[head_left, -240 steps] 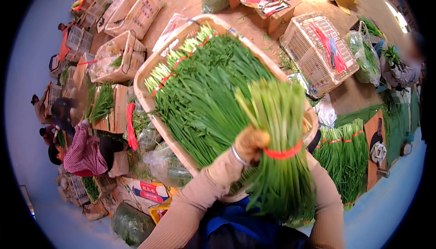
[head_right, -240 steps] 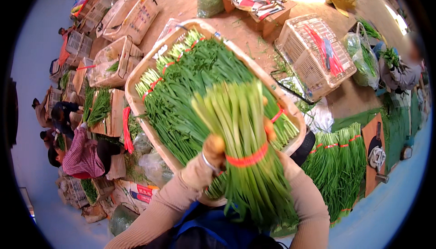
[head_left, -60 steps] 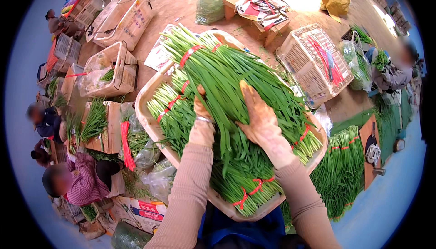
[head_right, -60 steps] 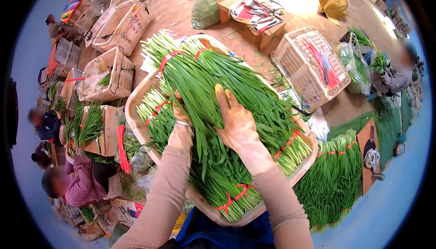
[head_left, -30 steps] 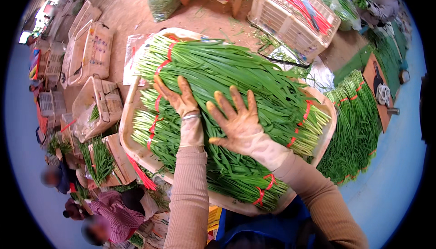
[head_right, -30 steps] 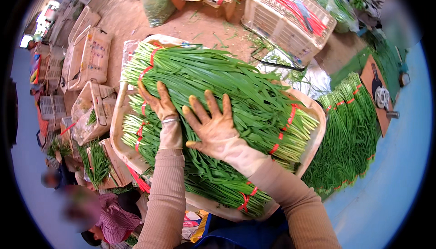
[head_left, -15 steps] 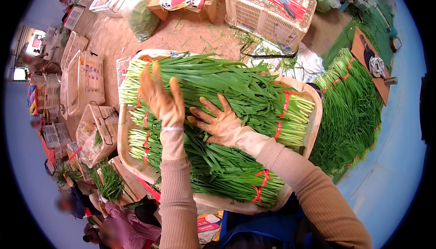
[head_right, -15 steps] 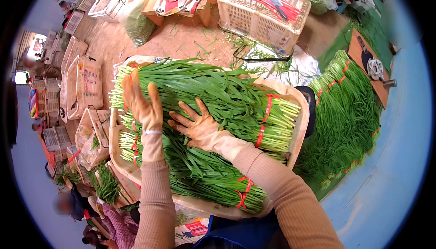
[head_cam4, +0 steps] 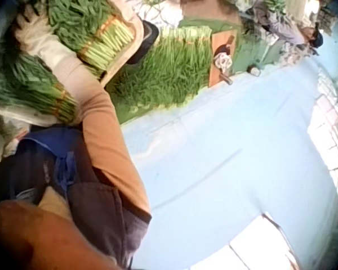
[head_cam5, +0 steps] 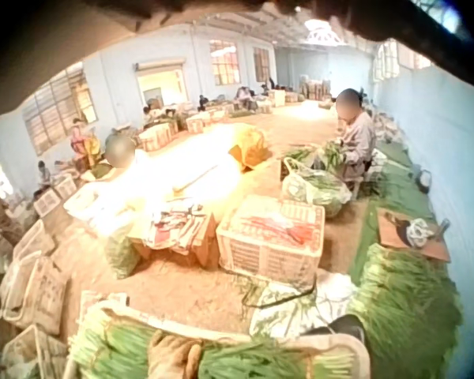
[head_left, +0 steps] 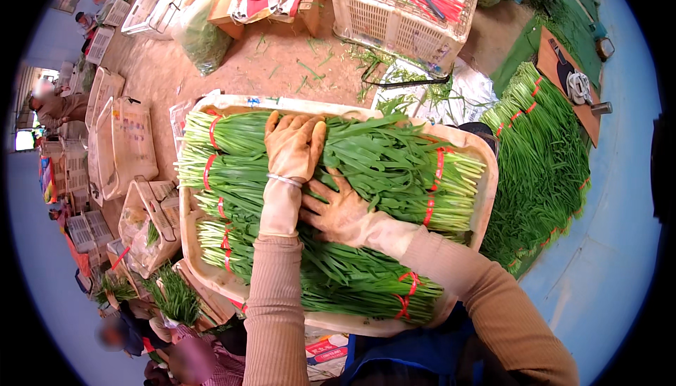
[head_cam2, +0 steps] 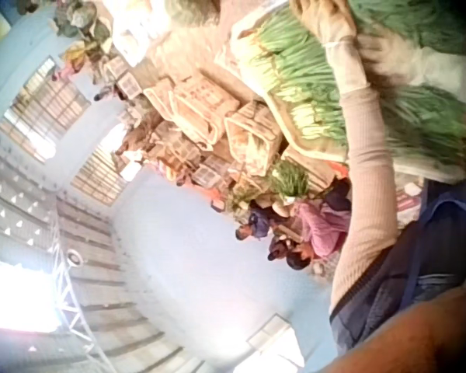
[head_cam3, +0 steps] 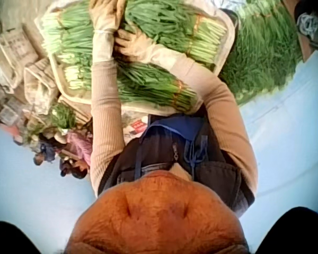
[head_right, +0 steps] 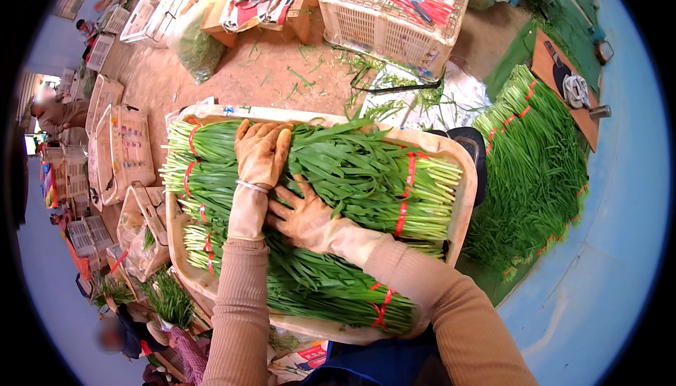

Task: The person repeatedly picks up bundles of green leafy vegetables from a large pile on the floor and places them into a white plastic crate. The person arranges the bundles neatly within the crate, repeating this process to fill the container.

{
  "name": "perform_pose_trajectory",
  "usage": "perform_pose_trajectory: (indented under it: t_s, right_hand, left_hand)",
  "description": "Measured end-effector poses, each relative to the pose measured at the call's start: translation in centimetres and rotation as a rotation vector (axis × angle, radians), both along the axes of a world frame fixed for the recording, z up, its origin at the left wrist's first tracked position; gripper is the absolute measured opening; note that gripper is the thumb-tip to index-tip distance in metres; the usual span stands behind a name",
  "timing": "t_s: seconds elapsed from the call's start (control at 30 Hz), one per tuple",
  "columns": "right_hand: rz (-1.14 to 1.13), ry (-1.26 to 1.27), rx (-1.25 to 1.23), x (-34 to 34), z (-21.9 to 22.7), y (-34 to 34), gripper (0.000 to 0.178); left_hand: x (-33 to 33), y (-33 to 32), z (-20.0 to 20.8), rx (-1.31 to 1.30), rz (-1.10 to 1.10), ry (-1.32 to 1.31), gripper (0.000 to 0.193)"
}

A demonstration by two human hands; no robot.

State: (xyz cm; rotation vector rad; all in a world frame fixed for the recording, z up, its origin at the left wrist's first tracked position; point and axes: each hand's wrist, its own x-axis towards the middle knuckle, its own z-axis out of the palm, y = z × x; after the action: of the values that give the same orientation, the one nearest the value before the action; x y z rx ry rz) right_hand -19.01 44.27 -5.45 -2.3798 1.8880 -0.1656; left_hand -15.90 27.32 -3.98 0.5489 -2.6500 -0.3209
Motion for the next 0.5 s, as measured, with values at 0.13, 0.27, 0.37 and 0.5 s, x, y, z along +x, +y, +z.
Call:
perform_pose_trajectory:
  t_s: [0.13, 0.27, 0.37, 0.5]
  right_hand:
    - [-0.174, -0.353, -0.409, -1.4, 0.9, 0.3, 0.059]
    - [-0.460, -0.383, -0.235, -7.0, 2.5, -2.8, 0.063]
    - [-0.389, -0.302, -0.173, -8.1, 0.0, -2.2, 0.065]
    - [-0.529, -0.406, -0.111, -7.4, -1.4, -1.5, 0.065]
  left_hand:
    - [-0.9, -0.4, -1.2, -0.019, 0.011, -0.033, 0.016]
    - [-0.9, -1.1, -2.2, -0.056, -0.040, -0.039, 0.021]
    - [-1.2, -0.1, -1.7, -0.081, -0.015, -0.004, 0.019]
    - [-1.6, 0.2, -1.8, -0.167, -0.023, 0.012, 0.014]
